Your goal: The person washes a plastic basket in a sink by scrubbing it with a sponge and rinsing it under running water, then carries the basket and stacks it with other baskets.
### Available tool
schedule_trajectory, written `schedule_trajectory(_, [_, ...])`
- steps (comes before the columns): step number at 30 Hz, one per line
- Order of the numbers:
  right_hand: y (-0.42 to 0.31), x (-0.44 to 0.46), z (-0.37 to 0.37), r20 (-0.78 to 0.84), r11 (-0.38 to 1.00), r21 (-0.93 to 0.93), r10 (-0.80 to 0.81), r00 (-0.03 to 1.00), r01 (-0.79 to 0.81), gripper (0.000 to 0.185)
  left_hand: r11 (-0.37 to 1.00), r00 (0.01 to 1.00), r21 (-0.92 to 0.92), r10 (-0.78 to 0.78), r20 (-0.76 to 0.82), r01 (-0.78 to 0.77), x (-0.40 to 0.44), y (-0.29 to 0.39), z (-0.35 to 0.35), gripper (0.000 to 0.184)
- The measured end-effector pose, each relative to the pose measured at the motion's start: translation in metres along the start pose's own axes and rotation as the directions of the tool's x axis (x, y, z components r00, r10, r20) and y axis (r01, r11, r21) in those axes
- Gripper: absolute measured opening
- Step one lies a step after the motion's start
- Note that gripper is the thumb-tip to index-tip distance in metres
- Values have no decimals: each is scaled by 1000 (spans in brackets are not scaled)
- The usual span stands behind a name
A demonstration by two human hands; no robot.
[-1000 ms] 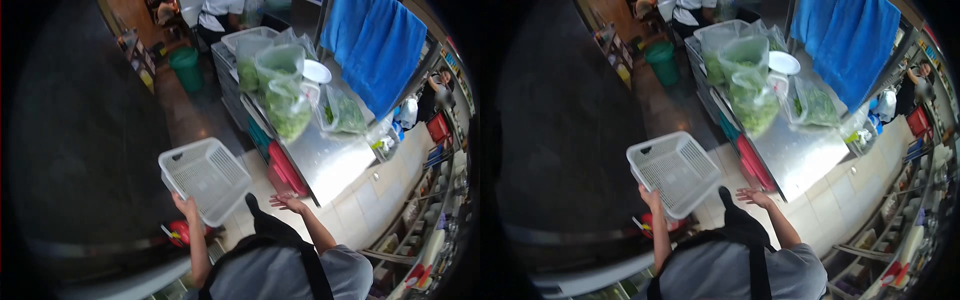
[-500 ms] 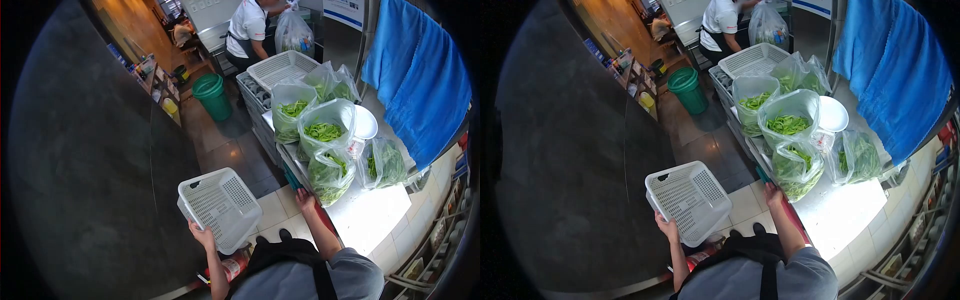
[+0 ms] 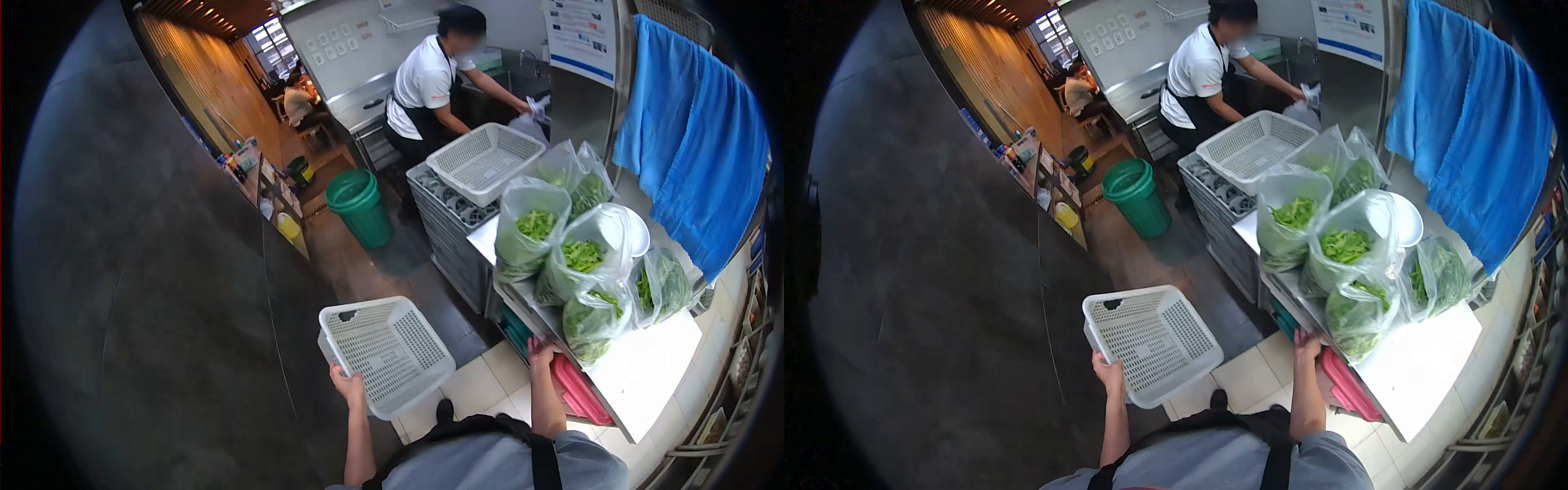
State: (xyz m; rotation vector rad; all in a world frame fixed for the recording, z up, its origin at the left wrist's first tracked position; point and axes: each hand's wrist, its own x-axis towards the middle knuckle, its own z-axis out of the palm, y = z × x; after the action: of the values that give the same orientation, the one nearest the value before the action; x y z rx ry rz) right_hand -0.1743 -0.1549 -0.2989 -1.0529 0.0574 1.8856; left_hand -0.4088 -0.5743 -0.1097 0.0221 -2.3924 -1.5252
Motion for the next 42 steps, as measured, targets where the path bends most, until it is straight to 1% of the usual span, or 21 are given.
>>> schedule_trajectory(1, [4, -4, 3, -17, 998, 8, -55, 998, 55, 26, 1000, 1000, -8, -22, 16, 22, 11, -5, 1, 30])
schedule_trajectory(4, [26, -29, 17, -89, 998, 49, -43, 995, 47, 25, 999, 998, 5, -35, 57, 34, 41, -13, -5, 30])
schedule_trajectory(8, [80, -63, -16, -140, 996, 88, -3, 990, 16, 26, 999, 998, 18, -41, 58, 40, 65, -18, -10, 31])
schedule_trajectory(11, [97, -59, -45, 86, 991, 86, 99, 991, -106, 42, 999, 996, 34, -44, 78, 41, 86, -30, -13, 31])
schedule_trajectory(14, [96, -102, -10, 53, 994, 87, 56, 997, -61, 60, 997, 994, 16, -75, 73, 74, 95, -35, -10, 32])
schedule_trajectory(15, [99, -92, -9, 17, 990, 110, 86, 996, -87, 68, 997, 994, 13, -76, 79, 75, 97, -31, -10, 33])
schedule_trajectory(19, [106, -78, 19, -50, 979, 195, 62, 997, -51, 61, 998, 992, 50, -47, 115, 42, 102, -26, -5, 34])
schedule_trajectory(22, [122, -35, -8, -89, 981, 193, 52, 995, -34, 49, 998, 989, 31, -50, 142, 46, 106, -17, -6, 37])
schedule_trajectory(23, [120, -42, -12, 1, 971, 228, 71, 997, -70, 41, 998, 983, 26, -52, 177, 48, 103, -15, -7, 39])
schedule_trajectory(24, [122, -46, -13, 43, 960, 277, 31, 999, -41, 37, 997, 982, -55, -38, 184, 49, 104, -29, -5, 42])
schedule_trajectory(26, [120, -49, -28, 86, 952, 294, 59, 995, -82, 32, 976, 971, -207, -18, 239, 69, 116, -70, 4, 50])
schedule_trajectory(27, [115, -74, -20, 68, 974, 225, -29, 997, 13, 32, 955, 955, -277, -19, 297, 106, 115, -70, 2, 55])
schedule_trajectory(28, [108, -89, -18, -71, 977, 211, 51, 996, -35, 31, 929, 935, -337, -25, 353, 151, 115, -64, -1, 60])
schedule_trajectory(29, [105, -82, -34, -36, 981, 162, 116, 993, -109, 32, 927, 924, -318, -69, 376, 199, 112, -50, -5, 60])
schedule_trajectory(30, [99, -95, -36, 6, 988, 128, 83, 997, -83, 45, 919, 915, -309, -114, 386, 244, 109, -38, -4, 61])
schedule_trajectory(31, [93, -99, -49, -7, 992, 101, 75, 997, -74, 48, 926, 904, -265, -147, 402, 268, 111, -37, -3, 60])
schedule_trajectory(32, [85, -107, -54, -26, 995, 62, 76, 997, -74, 48, 916, 915, -329, -90, 392, 231, 112, -41, 1, 52])
schedule_trajectory(34, [72, -130, -56, -49, 995, -24, 99, 994, -100, 50, 910, 904, -284, -177, 389, 301, 104, -8, -3, 52])
schedule_trajectory(38, [70, -146, -60, -72, 998, -49, 41, 997, -44, 52, 923, 879, -239, -172, 444, 302, 104, -1, -1, 53])
schedule_trajectory(39, [73, -148, -55, -80, 1000, 6, -25, 997, 25, 67, 925, 873, -245, -152, 464, 292, 108, -3, 1, 52])
schedule_trajectory(42, [80, -151, -10, -501, 971, 127, -114, 858, 203, 100, 934, 866, -237, -125, 484, 268, 113, -19, 11, 54])
